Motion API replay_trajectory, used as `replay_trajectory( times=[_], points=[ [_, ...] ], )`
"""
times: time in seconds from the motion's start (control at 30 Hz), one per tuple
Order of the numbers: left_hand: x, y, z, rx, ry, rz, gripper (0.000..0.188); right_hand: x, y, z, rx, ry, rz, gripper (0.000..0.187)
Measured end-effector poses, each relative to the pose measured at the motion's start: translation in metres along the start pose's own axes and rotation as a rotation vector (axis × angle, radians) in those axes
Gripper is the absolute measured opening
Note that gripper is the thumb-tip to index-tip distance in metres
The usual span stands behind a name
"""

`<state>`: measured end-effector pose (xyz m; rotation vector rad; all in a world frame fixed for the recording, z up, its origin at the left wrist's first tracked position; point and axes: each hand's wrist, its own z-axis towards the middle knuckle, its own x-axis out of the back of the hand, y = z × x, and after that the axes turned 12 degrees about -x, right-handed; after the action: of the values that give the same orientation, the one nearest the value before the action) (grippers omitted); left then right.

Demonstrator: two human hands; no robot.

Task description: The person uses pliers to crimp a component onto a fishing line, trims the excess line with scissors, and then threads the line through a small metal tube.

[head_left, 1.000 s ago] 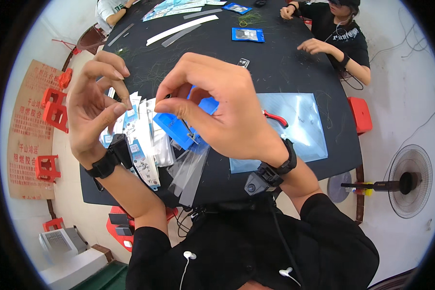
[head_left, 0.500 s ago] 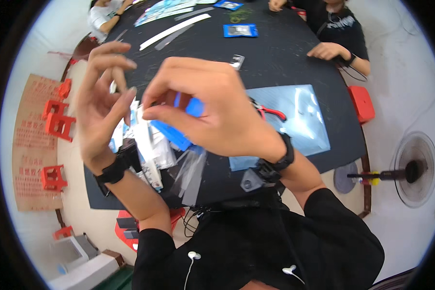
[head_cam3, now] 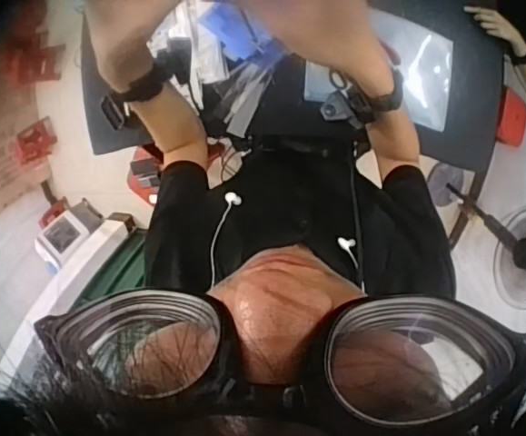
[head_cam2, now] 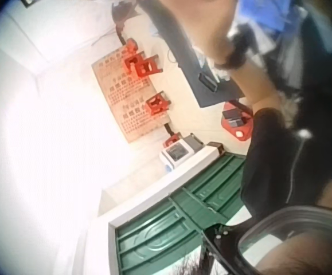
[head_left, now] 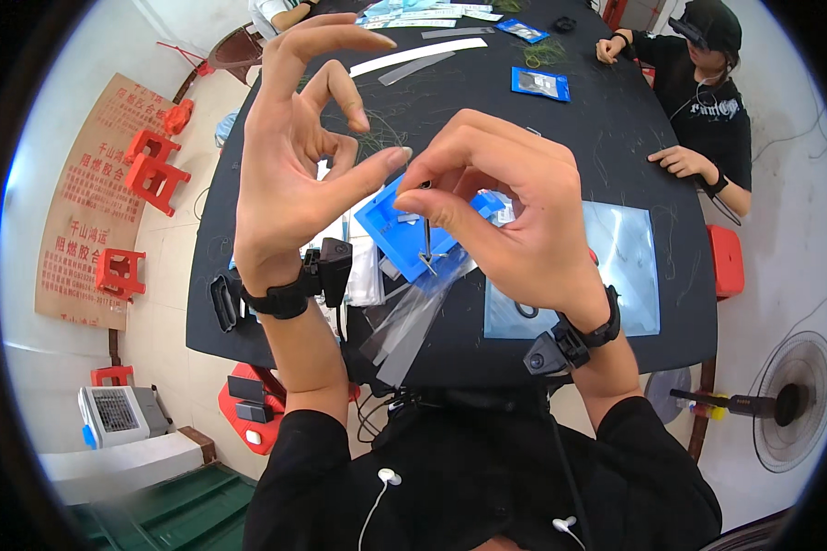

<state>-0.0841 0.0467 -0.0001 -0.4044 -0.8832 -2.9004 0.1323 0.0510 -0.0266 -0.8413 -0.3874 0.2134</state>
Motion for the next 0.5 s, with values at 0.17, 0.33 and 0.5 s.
replay_trajectory(
  times=[0.17, 0.33, 0.5],
  points=[
    [0.007, -0.002, 0.003, -0.082, 0.062, 0.047, 0.057, 0.003, -0.003, 0.001, -0.009, -0.036, -0.018, 0.01],
    [0.011, -0.007, 0.005, -0.144, 0.184, -0.17, 0.046, 0.005, -0.005, 0.001, -0.024, -0.061, 0.001, 0.01],
    [0.02, -0.008, 0.0, -0.016, 0.248, -0.293, 0.041, 0.007, -0.004, 0.001, -0.019, -0.07, 0.002, 0.01]
  ],
)
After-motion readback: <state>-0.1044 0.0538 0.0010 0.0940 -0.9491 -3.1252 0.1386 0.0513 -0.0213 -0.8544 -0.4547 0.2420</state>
